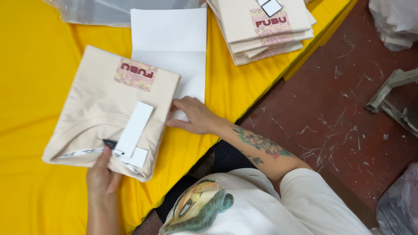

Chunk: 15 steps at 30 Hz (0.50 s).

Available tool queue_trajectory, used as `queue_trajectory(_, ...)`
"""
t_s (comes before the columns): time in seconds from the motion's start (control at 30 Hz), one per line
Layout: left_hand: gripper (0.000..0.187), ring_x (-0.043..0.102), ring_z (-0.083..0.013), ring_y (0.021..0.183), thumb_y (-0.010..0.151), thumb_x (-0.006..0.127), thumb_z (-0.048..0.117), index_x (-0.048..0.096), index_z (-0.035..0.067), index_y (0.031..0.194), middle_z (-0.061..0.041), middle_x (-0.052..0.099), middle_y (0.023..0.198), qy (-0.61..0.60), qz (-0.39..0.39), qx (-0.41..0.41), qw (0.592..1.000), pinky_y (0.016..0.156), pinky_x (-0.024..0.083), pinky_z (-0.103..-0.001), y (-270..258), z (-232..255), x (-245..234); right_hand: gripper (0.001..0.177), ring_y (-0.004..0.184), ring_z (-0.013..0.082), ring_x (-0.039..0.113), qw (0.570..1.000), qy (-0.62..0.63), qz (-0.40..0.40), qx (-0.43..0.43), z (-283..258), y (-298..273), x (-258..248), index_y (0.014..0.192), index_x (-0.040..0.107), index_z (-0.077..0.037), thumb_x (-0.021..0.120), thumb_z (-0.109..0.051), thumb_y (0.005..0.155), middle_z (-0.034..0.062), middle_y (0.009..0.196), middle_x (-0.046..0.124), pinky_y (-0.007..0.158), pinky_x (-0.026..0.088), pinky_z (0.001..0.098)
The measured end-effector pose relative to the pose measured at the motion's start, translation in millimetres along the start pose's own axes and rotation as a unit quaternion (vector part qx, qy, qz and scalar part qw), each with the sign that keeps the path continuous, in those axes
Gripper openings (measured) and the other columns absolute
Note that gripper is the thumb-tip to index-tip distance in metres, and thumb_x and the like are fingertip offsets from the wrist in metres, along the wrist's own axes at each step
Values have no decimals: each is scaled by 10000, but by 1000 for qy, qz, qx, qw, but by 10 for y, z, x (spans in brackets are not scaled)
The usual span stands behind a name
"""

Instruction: Folding t-shirts around paper inserts and placing them into plastic bags for packaging at a high rate of speed.

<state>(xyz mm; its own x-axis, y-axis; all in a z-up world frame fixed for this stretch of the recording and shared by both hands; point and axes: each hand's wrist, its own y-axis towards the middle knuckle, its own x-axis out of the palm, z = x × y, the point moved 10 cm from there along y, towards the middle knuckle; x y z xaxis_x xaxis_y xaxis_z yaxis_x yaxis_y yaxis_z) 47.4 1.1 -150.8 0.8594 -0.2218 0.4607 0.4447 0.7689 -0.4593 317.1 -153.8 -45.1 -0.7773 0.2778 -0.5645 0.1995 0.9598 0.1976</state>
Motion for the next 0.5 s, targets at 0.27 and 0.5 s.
queue_trajectory(0.27, 327, 708, -204, 1211, 934, 701, 129, 669, 21, 1241, -78, 729, 1258, -41, -19, 86, 995, 1151, 568, -359, -75, 615, 51, 231, 978, 311, 592, 964, -251, -22, -83, 293, -25, 251, 1064, 743, -82, 817, -169, 863, 87, 1101, 677, 776, 494, 444)
queue_trajectory(0.5, 473, 675, -220, 1294, 904, 709, 105, 620, 7, 1358, -104, 693, 1370, -98, -5, 118, 988, 1203, 540, -387, -190, 739, -141, 236, 809, 298, 553, 966, -240, -56, -82, 192, 58, 328, 704, 623, -41, 635, 28, 928, 80, 826, 601, 622, 484, 413)
